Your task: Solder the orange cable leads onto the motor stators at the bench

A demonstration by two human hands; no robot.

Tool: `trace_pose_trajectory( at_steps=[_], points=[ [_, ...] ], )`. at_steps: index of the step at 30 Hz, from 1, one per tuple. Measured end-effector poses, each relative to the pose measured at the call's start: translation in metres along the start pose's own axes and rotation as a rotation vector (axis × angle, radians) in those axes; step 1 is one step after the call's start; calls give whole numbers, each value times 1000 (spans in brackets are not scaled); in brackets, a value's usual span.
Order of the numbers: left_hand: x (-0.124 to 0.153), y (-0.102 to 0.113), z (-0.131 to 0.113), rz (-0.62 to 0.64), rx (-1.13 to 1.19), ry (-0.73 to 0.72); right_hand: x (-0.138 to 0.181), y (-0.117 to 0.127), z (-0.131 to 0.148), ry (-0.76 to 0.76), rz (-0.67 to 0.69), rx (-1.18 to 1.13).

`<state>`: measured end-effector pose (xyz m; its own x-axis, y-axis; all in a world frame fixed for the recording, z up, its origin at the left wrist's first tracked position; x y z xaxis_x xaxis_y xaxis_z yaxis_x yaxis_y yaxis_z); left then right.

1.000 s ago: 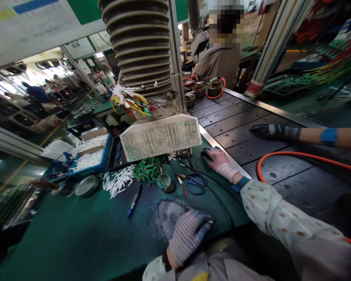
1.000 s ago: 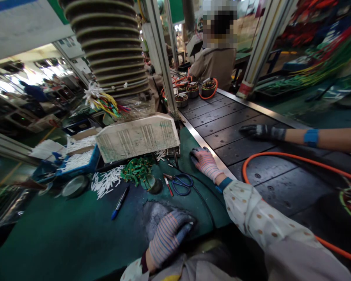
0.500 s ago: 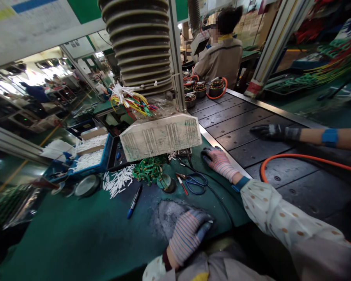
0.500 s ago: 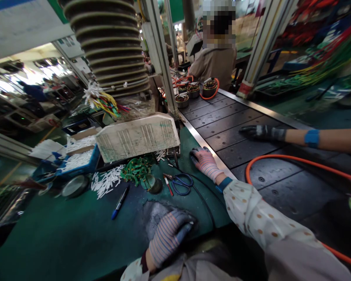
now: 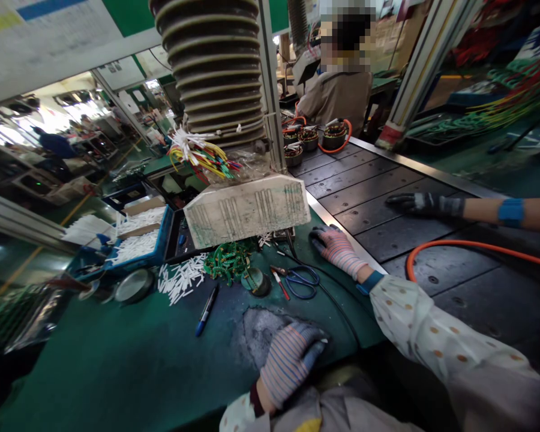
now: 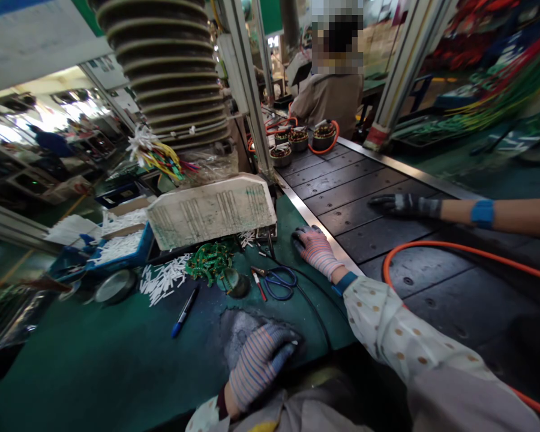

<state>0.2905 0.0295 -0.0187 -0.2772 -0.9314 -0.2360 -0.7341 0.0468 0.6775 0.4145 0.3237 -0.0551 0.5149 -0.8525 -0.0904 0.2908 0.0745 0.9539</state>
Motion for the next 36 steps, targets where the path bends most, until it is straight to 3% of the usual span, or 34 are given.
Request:
trace_pose_trajectory(
  at_steps=[36],
  points=[
    [1, -7, 7, 80, 19, 20, 2, 5, 4, -10, 2, 4]
  ],
)
Point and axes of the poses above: each hand's wrist, its own x-axis away from the middle knuckle, its own y-axis out of the back of the hand, z = x × y, the point moved 8 cm from there along -x, towards the middle knuckle, and after that the axes turned 6 degrees about z, right-handed, at the moved point
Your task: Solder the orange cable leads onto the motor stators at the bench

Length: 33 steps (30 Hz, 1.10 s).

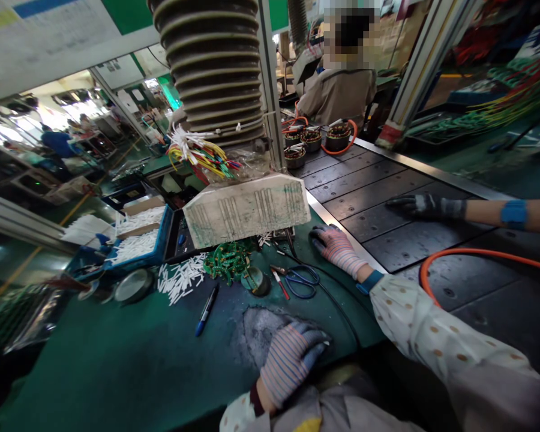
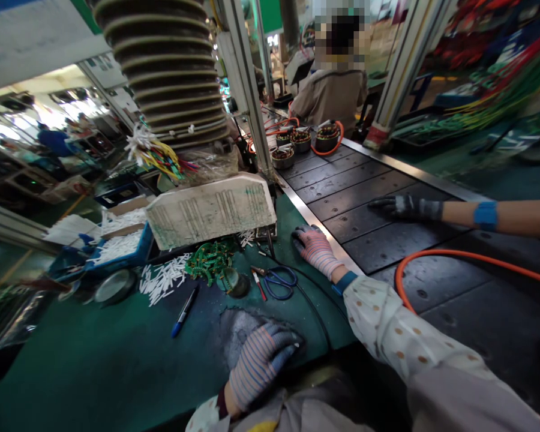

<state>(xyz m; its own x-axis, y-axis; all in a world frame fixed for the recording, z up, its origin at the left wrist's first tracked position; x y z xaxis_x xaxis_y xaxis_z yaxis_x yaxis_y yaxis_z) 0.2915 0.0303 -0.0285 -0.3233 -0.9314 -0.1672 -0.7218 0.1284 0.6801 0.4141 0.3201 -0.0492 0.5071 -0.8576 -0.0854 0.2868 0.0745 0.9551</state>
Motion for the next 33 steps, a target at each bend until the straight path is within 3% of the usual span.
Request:
trace_pose_trajectory(
  at_steps=[33],
  points=[
    [-1, 4, -5, -11, -46, 17, 1, 3, 2, 6, 2, 14]
  ],
)
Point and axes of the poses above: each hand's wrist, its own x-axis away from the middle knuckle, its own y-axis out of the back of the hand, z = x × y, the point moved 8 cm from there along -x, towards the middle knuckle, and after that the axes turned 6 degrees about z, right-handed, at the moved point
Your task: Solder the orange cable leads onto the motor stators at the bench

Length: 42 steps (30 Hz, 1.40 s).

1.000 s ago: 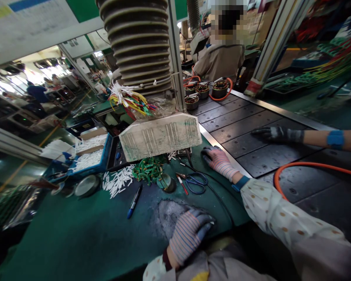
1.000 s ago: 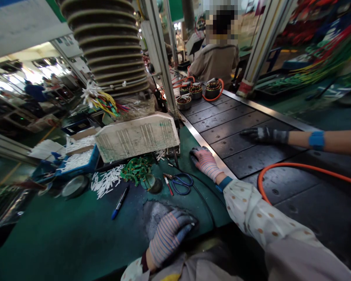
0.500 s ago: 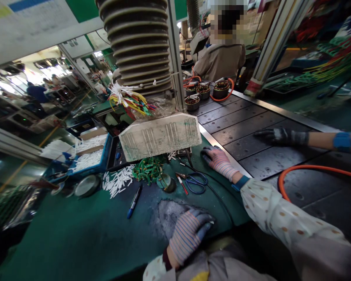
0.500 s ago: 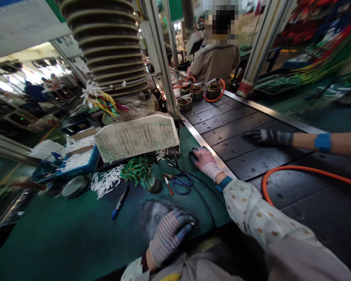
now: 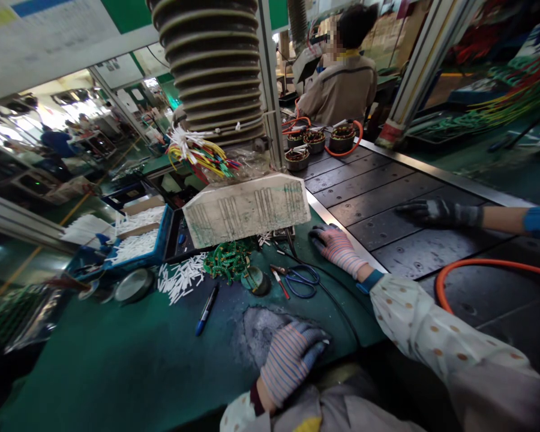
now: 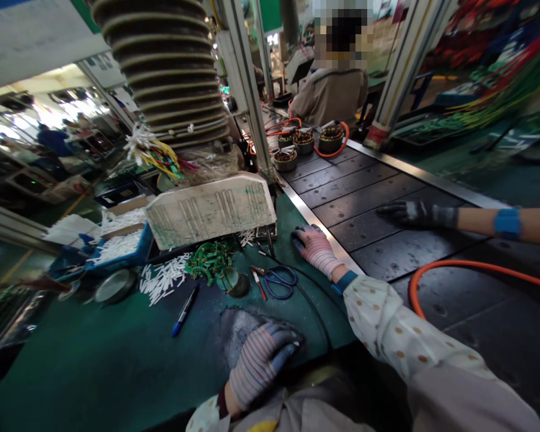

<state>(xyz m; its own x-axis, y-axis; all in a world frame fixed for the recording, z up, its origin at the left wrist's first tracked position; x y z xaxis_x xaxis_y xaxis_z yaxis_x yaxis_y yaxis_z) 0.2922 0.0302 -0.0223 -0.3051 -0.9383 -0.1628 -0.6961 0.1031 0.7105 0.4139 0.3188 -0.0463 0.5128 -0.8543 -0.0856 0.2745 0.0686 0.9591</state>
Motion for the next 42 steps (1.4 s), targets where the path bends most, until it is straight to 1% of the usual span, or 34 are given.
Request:
trace_pose_trajectory(
  at_steps=[5, 12, 25, 42],
  points=[
    [0, -1, 1, -3, 38, -21, 0, -2, -1, -11, 17, 3],
    [0, -2, 1, 9, -16, -6, -1, -3, -1, -16, 34, 7],
    [0, -2, 1, 22, -10, 1, 1, 0, 0, -7, 23, 3],
    [0, -4, 3, 24, -11, -16, -1, -4, -2, -3, 16, -34]
  ],
)
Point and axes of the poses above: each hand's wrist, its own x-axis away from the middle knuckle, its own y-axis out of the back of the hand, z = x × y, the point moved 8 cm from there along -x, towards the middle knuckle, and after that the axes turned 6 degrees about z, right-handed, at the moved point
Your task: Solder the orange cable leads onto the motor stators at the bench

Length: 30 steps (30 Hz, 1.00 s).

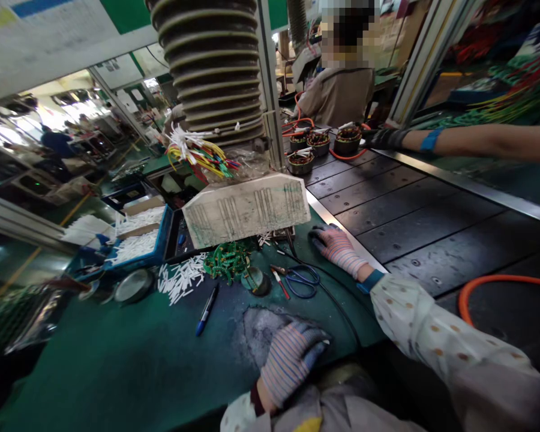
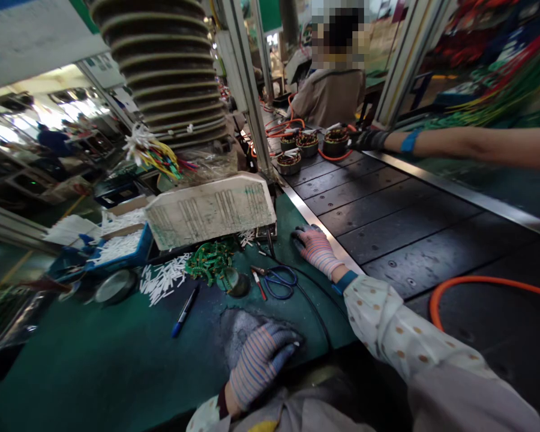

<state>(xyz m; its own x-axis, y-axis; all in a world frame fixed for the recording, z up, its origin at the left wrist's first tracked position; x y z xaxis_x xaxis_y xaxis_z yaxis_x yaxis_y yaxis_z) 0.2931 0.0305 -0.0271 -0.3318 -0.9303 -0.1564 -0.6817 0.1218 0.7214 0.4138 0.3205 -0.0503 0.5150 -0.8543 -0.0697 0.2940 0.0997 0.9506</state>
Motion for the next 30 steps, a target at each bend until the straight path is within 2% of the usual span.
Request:
trace_pose_trajectory(
  at_steps=[11, 30],
  points=[
    [0, 2, -2, -15, 18, -3, 0, 2, 1, 11, -17, 1],
    [0, 0, 1, -12, 22, -5, 0, -1, 0, -33, 44, 35]
  ],
)
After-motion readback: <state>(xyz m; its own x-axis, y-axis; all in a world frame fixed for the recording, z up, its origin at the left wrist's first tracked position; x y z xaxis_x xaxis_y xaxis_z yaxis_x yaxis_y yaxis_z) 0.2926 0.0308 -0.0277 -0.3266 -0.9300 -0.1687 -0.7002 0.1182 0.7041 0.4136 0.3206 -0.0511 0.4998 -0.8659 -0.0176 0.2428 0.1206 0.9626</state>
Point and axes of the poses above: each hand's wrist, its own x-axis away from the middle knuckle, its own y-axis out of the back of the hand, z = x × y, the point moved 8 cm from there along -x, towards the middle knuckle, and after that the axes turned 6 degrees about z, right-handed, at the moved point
